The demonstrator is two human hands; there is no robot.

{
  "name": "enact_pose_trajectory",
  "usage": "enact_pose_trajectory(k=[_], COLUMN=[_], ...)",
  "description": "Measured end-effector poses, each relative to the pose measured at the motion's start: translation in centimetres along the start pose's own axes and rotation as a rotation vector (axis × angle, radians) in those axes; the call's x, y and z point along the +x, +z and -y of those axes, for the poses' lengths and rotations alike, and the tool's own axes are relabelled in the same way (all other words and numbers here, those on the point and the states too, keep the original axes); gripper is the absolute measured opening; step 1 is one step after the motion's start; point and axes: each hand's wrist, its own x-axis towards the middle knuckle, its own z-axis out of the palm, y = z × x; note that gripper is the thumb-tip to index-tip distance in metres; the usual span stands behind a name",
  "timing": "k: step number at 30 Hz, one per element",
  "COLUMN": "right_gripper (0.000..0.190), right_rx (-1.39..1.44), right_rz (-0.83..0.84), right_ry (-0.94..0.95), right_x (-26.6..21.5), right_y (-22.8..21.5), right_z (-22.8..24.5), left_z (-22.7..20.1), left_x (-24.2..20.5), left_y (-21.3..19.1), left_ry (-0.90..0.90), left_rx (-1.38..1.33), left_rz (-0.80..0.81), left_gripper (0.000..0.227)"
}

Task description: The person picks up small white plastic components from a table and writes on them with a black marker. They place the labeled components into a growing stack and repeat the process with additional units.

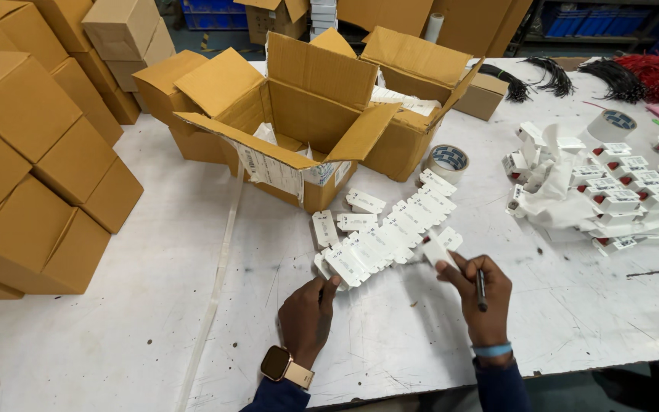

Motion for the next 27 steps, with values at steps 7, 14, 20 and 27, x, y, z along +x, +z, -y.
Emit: enact_pose_trajectory(k=[7, 14, 20, 27], right_gripper=[0.038, 0.030, 0.032, 0.036], right_rx=[-0.435, -0.719, -0.825, -0.517], right_rz=[0.188, 0.350, 0.631, 0.427], right_ry=[-0.122, -0.345, -0.205, -0.178], right_x=[4.4, 7.7, 9.4, 9.1], right_y=[3.7, 0.4, -2.4, -4.2], right_z=[-2.5, -0.5, -0.5, -1.8], left_z=[0.0, 0.1, -0.2, -0.5], left_x=[0.0, 0.0, 0.0, 0.0], left_y=[-0.1, -0.2, -0.5, -0.9], left_ry=[0.003, 0.027, 0.076, -0.028], left_rx=[0.011, -0.039, -0.016, 0.023], left_rz=[0.028, 0.007, -0.028, 0.063], left_gripper=[0.051, 0.045, 0.045, 0.044])
